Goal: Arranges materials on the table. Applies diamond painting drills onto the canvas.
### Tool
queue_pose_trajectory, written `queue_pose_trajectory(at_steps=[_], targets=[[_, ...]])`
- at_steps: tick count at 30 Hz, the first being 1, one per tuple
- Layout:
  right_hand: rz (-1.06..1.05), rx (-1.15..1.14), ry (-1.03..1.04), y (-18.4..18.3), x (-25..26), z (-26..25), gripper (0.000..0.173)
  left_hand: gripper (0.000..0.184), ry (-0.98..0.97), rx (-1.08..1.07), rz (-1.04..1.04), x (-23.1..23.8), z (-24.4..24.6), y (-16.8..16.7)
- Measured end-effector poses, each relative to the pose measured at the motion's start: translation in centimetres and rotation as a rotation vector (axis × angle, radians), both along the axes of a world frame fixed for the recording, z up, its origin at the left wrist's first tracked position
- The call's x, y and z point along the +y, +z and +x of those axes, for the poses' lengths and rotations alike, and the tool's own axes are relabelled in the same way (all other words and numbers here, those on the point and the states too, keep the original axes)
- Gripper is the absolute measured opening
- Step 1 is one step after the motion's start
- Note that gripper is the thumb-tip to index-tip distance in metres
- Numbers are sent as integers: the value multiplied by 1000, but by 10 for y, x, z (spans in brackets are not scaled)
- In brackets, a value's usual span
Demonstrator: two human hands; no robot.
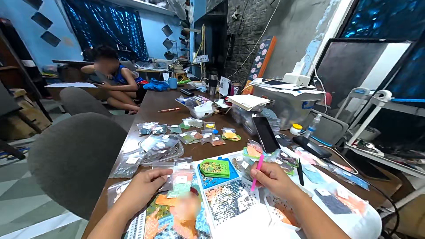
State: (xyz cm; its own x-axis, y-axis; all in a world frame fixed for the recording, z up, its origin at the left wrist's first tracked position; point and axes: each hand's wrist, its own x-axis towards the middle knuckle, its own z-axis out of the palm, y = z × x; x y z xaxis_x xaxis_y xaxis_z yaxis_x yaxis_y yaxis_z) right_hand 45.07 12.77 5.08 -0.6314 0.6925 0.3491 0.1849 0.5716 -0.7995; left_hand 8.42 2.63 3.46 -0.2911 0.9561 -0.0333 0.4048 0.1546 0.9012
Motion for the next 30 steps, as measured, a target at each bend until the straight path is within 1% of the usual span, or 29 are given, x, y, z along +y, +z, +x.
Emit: queue_pose_trajectory(at_steps=[16, 24, 30], targets=[[17, 11, 23, -2, 1, -1, 29, 19, 11, -32, -2, 0, -1, -1], [-10, -14, -3, -1, 0, -2, 29, 19, 8, -17, 6, -1, -1, 1], [-1, 92, -26, 5, -7, -10, 28, 22, -31, 5, -53, -1, 2, 10]])
